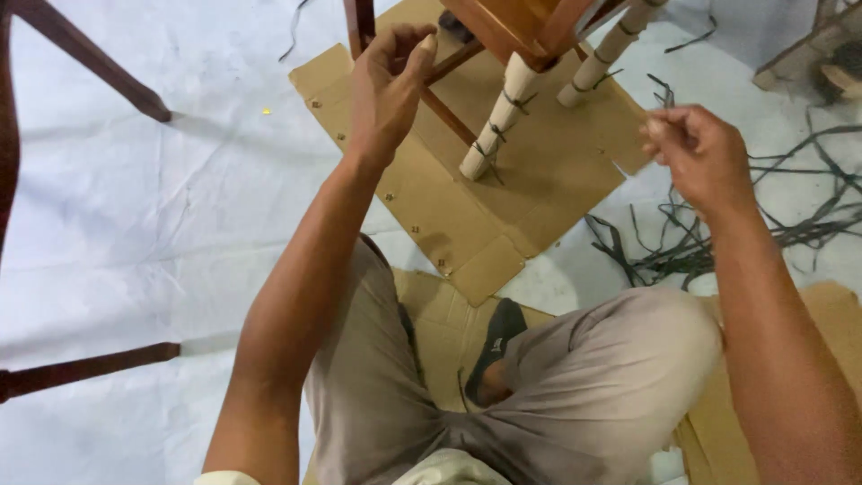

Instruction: Wrapping wooden chair legs with protective material and securing them with ties.

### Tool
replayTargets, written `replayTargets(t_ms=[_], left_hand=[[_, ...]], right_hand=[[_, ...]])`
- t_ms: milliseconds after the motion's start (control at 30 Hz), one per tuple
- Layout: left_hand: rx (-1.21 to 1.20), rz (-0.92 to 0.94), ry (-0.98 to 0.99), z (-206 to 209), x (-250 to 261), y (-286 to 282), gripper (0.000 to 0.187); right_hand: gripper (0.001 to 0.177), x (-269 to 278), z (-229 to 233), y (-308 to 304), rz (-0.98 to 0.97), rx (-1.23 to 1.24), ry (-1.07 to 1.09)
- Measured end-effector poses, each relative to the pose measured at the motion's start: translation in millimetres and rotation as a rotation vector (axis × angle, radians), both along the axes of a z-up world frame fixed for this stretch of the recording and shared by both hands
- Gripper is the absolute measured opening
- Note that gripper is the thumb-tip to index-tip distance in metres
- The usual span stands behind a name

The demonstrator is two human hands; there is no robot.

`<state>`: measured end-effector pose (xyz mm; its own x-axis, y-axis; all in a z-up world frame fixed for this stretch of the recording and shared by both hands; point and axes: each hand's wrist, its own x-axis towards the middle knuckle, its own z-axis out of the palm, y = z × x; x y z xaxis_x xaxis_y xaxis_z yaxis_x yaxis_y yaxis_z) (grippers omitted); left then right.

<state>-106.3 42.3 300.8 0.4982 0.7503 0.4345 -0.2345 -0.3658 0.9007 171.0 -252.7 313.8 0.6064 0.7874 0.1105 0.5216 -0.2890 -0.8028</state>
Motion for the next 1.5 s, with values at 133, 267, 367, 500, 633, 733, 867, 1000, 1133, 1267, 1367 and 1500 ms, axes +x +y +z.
replayTargets(t_ms=[133,267,367,500,633,733,867,1000,1133,1267,1367,1500], left_hand=[[-0.122,0.029,-0.076,-43,63,5,0.037],[-0.256,0.102,0.017,-80,88,0,0.041],[-0.298,0.045,0.053,-106,107,-4,0.039],[-0.217,-0.059,0.323,-133,114,-12,0.036],[0.106,-0.249,0.944,-115,114,-29,0.029],[0.329,-0.484,1.006,-140,123,-45,0.025],[0.483,-0.694,0.922,-139,140,-70,0.026],[0.538,-0.792,0.93,-142,154,-97,0.025],[0.559,-0.856,0.927,-147,159,-120,0.021],[0.67,-1.007,0.896,-150,161,-136,0.023],[0.689,-1.067,0.971,-143,156,-152,0.027],[0.751,-1.158,1.015,-160,149,-164,0.031]], right_hand=[[0.025,-39,23,45,0.028,0.162,-0.059],[0.03,-49,-6,74,0.101,0.162,-0.19],[0.034,-39,-28,85,0.146,0.105,-0.211],[0.036,-23,-56,88,0.177,-0.052,-0.228],[0.036,-1,-70,78,0.132,-0.201,-0.212],[0.035,14,-88,51,0.112,-0.292,-0.184],[0.035,29,-106,1,0.068,-0.411,-0.215],[0.034,45,-126,-60,-0.009,-0.517,-0.223],[0.034,54,-158,-130,-0.112,-0.639,-0.199],[0.038,56,-194,-194,-0.131,-0.952,-0.138],[0.041,56,-231,-233,-0.056,-1.121,-0.078],[0.044,62,-249,-258,0.042,-1.162,-0.01]])
